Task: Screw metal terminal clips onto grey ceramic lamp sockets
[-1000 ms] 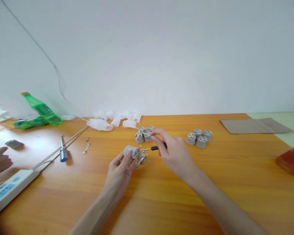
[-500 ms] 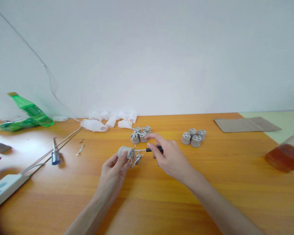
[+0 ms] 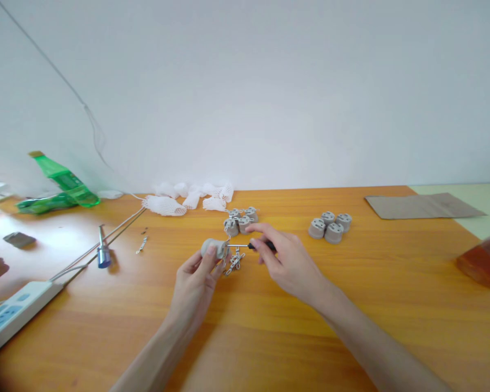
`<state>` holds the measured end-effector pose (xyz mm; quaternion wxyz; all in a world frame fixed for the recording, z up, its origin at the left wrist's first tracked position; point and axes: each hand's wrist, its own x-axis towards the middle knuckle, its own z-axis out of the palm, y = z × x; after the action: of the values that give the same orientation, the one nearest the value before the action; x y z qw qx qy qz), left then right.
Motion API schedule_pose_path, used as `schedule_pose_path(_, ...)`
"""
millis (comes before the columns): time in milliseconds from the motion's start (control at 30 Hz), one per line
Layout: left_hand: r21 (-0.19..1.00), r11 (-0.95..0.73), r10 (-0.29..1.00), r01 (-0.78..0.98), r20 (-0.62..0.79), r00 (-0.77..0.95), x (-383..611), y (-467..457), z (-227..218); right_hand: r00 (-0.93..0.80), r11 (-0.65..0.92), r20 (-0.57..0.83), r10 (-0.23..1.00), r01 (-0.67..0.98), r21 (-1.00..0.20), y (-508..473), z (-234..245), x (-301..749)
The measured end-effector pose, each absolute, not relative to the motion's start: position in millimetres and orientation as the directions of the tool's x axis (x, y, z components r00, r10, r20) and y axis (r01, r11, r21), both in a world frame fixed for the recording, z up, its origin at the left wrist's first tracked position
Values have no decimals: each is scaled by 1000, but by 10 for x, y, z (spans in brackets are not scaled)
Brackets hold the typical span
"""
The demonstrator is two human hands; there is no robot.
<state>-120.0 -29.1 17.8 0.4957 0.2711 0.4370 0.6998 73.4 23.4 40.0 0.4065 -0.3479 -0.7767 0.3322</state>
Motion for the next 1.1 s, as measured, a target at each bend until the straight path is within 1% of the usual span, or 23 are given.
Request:
schedule_pose_path(67,880,-131,926,-457,-56,-373,-1224,-282,188,-427,614,495,757,206,-762,228,402,718)
schedule_pose_path(133,883,-126,926,-451,-58,-372,-1228,-283,192,-388,617,527,756,154,-772,218,409,700)
schedule_pose_path(200,890,-119,930,-441,-55,-363,-1209,-291,183,-338,563,494,801,143,-814,211,419,688)
schedule_pose_path(267,896,-108,937,-431,-53,-345,-1179,-299,160,-310,508,442,841,175,-843,214,434,692)
schedule_pose_path(400,909,-83,947,-409,-56,-317,-1148,-294,105,-346,469,368,863,281,-837,256,478,747)
schedule_pose_path(467,904,-76,942,-420,-73,-328,-1157,-285,92,-396,520,397,828,277,-808,277,492,773)
schedule_pose_path(533,893,-80,935,-444,-87,-344,-1172,-279,92,-442,597,463,768,235,-767,287,492,783)
schedule_pose_path(600,886,-88,933,-456,-87,-350,-1184,-277,100,-440,621,499,747,194,-759,287,477,773)
schedule_pose_path(633,886,-90,934,-454,-84,-348,-1188,-277,104,-422,599,488,764,180,-780,284,466,764)
schedule_pose_path(733,890,-97,935,-446,-72,-347,-1192,-275,110,-369,479,393,842,177,-860,272,433,735)
schedule_pose_path(800,891,-103,934,-443,-66,-350,-1196,-269,108,-376,440,336,864,238,-866,267,416,726)
schedule_pose_path(867,890,-107,935,-444,-62,-350,-1205,-260,107,-393,435,306,867,302,-848,268,407,727)
schedule_pose_path(933,891,-104,937,-442,-61,-344,-1217,-253,111,-396,469,342,852,290,-834,277,407,732)
schedule_pose_path(1033,887,-109,938,-449,-57,-341,-1223,-255,124,-400,546,444,802,191,-815,291,412,734)
schedule_pose_path(1100,883,-112,937,-456,-59,-343,-1212,-265,133,-380,523,439,814,147,-840,294,410,727)
